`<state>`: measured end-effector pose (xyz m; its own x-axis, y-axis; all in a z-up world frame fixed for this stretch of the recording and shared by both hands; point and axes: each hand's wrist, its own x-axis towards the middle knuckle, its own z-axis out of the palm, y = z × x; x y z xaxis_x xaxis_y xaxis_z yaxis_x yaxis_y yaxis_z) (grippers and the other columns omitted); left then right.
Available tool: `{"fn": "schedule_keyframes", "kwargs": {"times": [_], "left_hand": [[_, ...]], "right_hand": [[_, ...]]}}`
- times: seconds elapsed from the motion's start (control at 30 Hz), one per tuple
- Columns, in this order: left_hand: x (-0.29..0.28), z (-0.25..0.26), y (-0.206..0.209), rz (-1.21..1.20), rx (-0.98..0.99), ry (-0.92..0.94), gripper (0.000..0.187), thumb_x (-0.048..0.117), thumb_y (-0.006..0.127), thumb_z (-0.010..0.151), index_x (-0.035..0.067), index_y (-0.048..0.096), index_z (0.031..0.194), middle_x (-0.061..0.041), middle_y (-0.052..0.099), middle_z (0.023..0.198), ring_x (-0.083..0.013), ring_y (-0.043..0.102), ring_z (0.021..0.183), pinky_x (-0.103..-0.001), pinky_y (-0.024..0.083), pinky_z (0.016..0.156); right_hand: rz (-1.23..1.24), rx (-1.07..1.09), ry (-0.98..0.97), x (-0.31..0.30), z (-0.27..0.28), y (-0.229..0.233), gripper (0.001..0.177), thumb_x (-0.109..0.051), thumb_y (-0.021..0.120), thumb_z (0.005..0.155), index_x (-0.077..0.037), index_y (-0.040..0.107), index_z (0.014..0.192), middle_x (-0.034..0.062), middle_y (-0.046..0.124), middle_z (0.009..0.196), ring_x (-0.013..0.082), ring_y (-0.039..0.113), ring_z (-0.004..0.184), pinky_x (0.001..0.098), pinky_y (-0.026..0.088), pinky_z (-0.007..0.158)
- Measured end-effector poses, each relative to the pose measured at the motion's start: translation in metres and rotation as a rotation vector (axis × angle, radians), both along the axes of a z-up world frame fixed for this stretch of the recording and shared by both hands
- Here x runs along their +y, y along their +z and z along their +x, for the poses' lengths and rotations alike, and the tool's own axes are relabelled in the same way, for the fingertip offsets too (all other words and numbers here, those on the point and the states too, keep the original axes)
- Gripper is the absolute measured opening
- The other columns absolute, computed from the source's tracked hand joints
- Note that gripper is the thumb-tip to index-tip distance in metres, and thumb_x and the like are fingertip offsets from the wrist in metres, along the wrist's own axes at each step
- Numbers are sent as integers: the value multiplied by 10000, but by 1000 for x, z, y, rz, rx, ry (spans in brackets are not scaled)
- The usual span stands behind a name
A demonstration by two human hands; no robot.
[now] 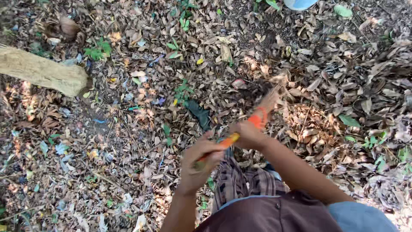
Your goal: The person picks up plastic wrappers, mesh bags, and other debris from the ground by hand and puts them into a bucket.
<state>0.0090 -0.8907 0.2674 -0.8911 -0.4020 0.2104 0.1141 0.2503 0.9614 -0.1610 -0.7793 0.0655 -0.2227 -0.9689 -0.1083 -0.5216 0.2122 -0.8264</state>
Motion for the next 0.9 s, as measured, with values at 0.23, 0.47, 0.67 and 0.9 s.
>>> {"fn": "schedule_keyframes", "kwargs": {"times": [0.23, 0.47, 0.67, 0.9], "left_hand": [[64, -2, -10, -428, -202, -5, 190, 176, 719, 955, 88, 747, 1121, -48, 750, 931, -197, 704, 961, -434, 506, 1060], [127, 57, -73, 539, -312, 156, 196, 59, 662, 956, 20, 759, 1122, -78, 762, 910, -168, 707, 780, -503, 487, 960], [121, 94, 46, -49, 33, 148, 168, 128, 632, 1029, 94, 749, 1144, -35, 791, 906, -154, 769, 814, -505, 422, 1290], [173, 53, -44, -101, -363, -30, 165, 164, 691, 980, 102, 773, 1110, -93, 762, 991, -190, 711, 877, -395, 574, 842]], "right_hand": [[-139, -112, 66, 8, 21, -60, 204, -208, 829, 751, -92, 670, 802, 109, 703, 782, 292, 688, 720, 427, 537, 649], [351, 190, 66, 164, 10, -39, 193, -318, 812, 766, -161, 730, 844, 112, 723, 776, 341, 712, 753, 500, 565, 698], [-149, 103, -59, 105, 69, 38, 159, -236, 833, 697, -154, 703, 739, 55, 709, 741, 296, 700, 710, 464, 549, 648], [329, -1414, -214, 113, 79, -115, 304, -341, 624, 995, -74, 688, 863, 70, 633, 839, 180, 567, 669, 394, 516, 626]]}}
